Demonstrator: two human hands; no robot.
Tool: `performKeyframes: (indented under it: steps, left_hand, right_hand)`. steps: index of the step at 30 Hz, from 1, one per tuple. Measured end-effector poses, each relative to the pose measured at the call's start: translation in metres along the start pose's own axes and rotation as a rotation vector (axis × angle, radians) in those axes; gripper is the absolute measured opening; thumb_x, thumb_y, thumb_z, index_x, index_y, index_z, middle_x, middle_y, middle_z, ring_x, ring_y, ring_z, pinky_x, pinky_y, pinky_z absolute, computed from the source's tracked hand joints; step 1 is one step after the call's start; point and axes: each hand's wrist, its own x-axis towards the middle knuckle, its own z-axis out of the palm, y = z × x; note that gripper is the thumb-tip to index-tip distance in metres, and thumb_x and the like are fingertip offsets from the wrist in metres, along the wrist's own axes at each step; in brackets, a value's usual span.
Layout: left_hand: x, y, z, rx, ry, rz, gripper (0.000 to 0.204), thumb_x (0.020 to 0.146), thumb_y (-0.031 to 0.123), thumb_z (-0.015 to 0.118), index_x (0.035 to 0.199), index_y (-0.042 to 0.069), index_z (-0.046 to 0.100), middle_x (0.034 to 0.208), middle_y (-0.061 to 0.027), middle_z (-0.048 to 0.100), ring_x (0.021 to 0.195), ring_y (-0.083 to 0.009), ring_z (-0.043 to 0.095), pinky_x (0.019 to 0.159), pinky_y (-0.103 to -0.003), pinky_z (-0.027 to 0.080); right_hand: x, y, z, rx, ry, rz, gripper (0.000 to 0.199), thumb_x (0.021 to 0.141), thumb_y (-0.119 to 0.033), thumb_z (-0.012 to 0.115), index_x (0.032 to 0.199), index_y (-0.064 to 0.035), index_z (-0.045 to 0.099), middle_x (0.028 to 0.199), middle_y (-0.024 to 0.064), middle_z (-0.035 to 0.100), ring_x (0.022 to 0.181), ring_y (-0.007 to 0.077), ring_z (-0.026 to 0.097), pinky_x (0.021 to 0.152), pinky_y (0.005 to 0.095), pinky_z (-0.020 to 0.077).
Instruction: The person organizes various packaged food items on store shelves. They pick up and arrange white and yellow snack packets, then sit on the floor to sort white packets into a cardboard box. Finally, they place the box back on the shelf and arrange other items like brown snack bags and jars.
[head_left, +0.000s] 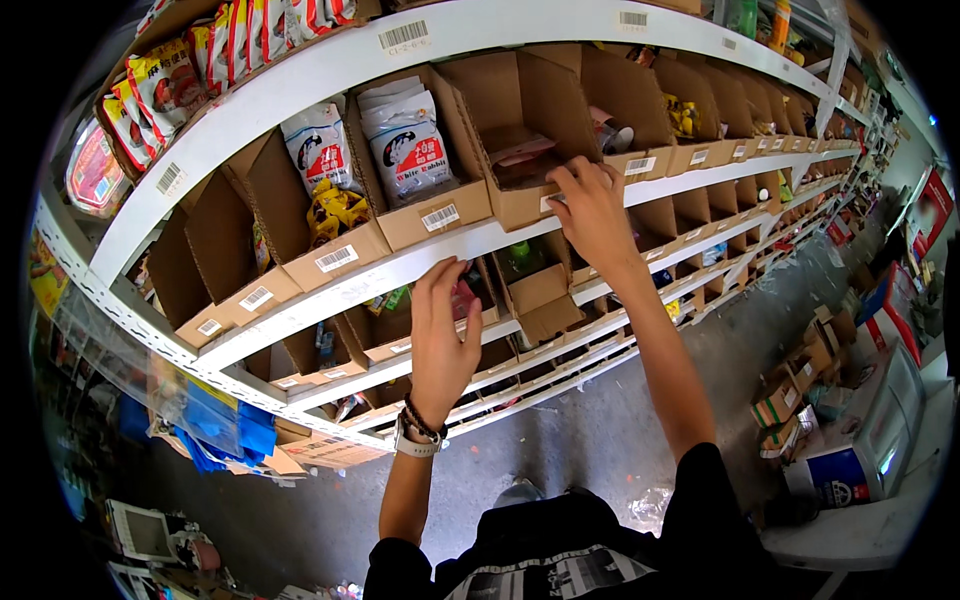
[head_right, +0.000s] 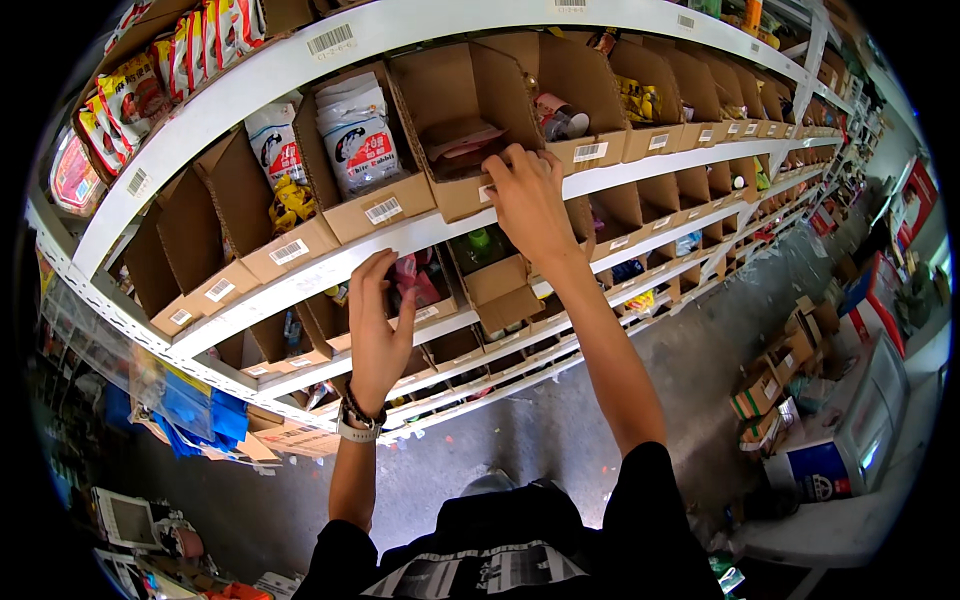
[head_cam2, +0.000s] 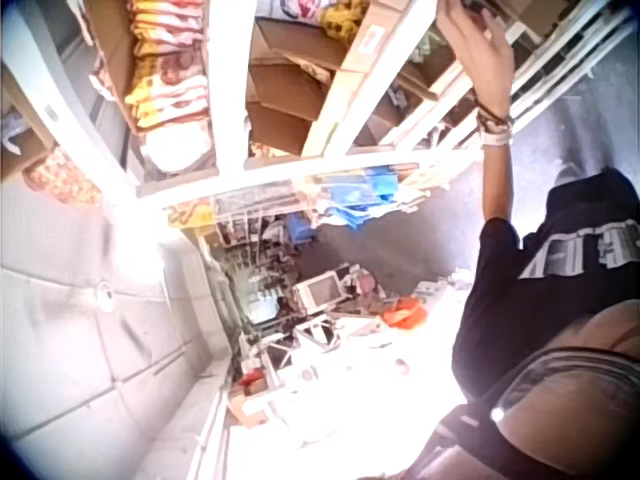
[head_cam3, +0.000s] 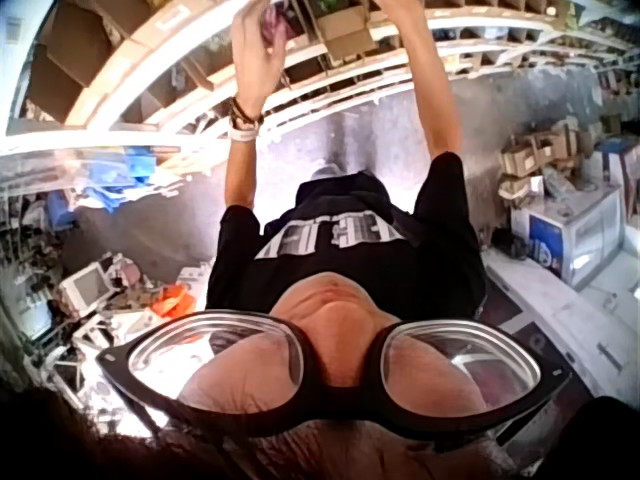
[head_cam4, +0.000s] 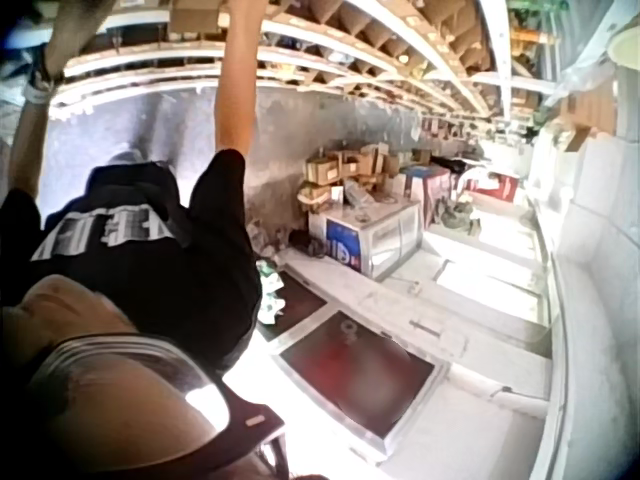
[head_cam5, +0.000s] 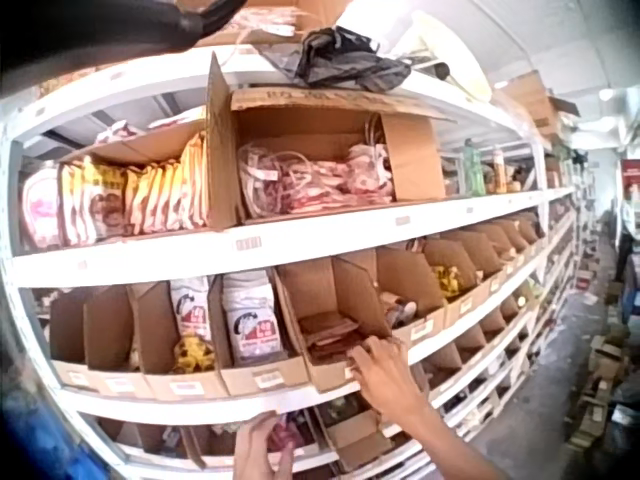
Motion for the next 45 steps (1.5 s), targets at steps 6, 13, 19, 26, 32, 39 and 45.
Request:
performKeyframes:
  steps: [6,13,19,26,32,39,45]
  left_hand:
    - [0.001,0.033,0.013,-0.062,-0.066,0.023,0.046,0.091,-0.001,0.064,0.135,0.001,0.051,0.131,-0.0189,0.053,0.112,-0.0312,0.059,0.095,-0.037,0.049]
    - [-0.001,0.046,0.042,-0.34,-0.051,-0.255,0.053,0.097,0.008,0.063,0.143,-0.002,0.038,0.125,-0.0165,0.052,0.101,-0.0216,0.063,0.08,-0.034,0.056]
    - [0.014,0.052,0.06,-0.059,-0.034,-0.262,0.053,0.099,0.02,0.06,0.141,-0.006,0.039,0.126,-0.0263,0.05,0.091,-0.0392,0.064,0.074,-0.048,0.052]
    - [0.004,0.044,0.068,0.081,-0.064,-0.246,0.047,0.094,0.009,0.057,0.135,-0.008,0.043,0.12,-0.031,0.053,0.091,-0.049,0.063,0.078,-0.053,0.053]
    - [0.002,0.038,0.078,0.109,-0.021,-0.246,0.032,0.095,0.01,0.056,0.118,-0.011,0.055,0.096,-0.0302,0.062,0.079,-0.0493,0.064,0.066,-0.053,0.053]
    - [0.007,0.042,0.069,0.133,-0.008,-0.216,0.023,0.095,0.009,0.055,0.108,-0.01,0.057,0.089,-0.0293,0.063,0.073,-0.0487,0.063,0.06,-0.053,0.052]
    - [0.036,0.05,0.064,0.201,-0.015,-0.183,0.021,0.093,0.009,0.055,0.103,-0.01,0.058,0.088,-0.0306,0.064,0.073,-0.0477,0.064,0.063,-0.052,0.053]
  right_hand:
    - [-0.036,-0.016,-0.055,0.031,-0.024,-0.024,0.025,0.081,-0.006,0.073,0.104,-0.0063,0.062,0.104,0.0096,0.054,0.103,0.0296,0.056,0.103,0.0501,0.0374]
    - [-0.083,-0.016,-0.056,0.127,-0.06,-0.046,0.024,0.079,-0.007,0.074,0.1,-0.007,0.063,0.098,0.0092,0.053,0.098,0.0309,0.056,0.093,0.046,0.0403]
    - [-0.095,-0.014,-0.047,0.132,-0.054,-0.055,0.021,0.079,-0.005,0.07,0.099,-0.0071,0.064,0.096,0.0088,0.053,0.095,0.0292,0.056,0.092,0.0444,0.0426]
    - [-0.113,-0.01,-0.043,0.122,-0.177,-0.139,0.024,0.073,-0.001,0.064,0.096,-0.0071,0.063,0.095,0.008,0.055,0.094,0.0278,0.057,0.093,0.0425,0.044]
    - [-0.118,-0.01,-0.045,0.166,-0.206,-0.143,0.022,0.073,-0.002,0.066,0.094,-0.007,0.062,0.094,0.0082,0.055,0.094,0.0272,0.057,0.09,0.0407,0.0455]
    - [-0.1,-0.014,-0.073,0.249,-0.162,-0.078,0.025,0.082,-0.005,0.071,0.107,-0.0052,0.065,0.106,0.0109,0.06,0.1,0.0335,0.059,0.088,0.0446,0.0482]
    - [-0.051,0.0,-0.076,0.187,-0.317,-0.173,0.051,0.081,0.001,0.067,0.131,-0.0045,0.055,0.122,0.0173,0.059,0.117,0.039,0.057,0.098,0.0472,0.0498]
